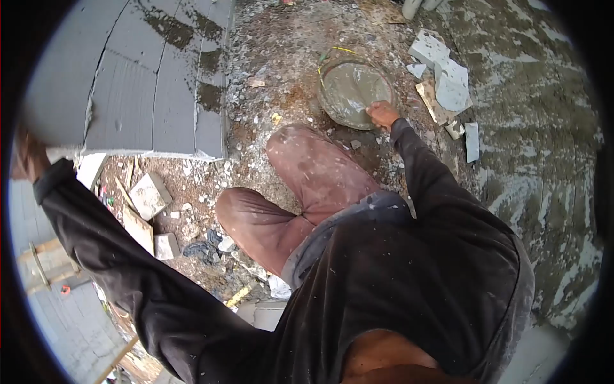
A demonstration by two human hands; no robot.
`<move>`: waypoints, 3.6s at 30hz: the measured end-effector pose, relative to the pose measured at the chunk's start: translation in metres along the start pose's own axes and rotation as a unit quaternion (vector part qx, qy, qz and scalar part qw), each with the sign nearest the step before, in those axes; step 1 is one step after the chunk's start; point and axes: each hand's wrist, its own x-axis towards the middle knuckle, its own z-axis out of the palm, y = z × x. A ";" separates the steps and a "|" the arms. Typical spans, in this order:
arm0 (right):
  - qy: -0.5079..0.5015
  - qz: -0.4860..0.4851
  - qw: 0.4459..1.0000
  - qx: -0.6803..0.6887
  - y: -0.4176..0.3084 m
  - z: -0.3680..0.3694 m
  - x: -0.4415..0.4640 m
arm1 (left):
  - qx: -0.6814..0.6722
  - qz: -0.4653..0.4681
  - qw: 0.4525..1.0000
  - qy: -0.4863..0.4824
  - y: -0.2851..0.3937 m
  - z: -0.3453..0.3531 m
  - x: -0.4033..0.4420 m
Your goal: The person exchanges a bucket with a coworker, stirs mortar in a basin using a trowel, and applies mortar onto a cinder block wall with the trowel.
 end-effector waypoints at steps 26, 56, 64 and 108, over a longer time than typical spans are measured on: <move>-0.018 -0.205 0.934 0.291 -0.461 0.101 -0.154 | 0.121 -0.214 0.950 -0.193 0.041 -0.043 -0.002; 0.142 0.011 0.983 0.112 -0.147 0.024 -0.198 | 0.112 0.136 0.957 -0.228 0.089 -0.074 0.242; 0.108 -0.018 0.886 0.451 -0.254 0.258 -0.125 | -0.062 -0.055 0.979 -0.187 0.130 -0.034 0.213; 0.082 -0.093 0.974 0.189 -0.249 0.241 -0.052 | 0.035 -0.206 0.970 0.122 0.112 -0.058 0.256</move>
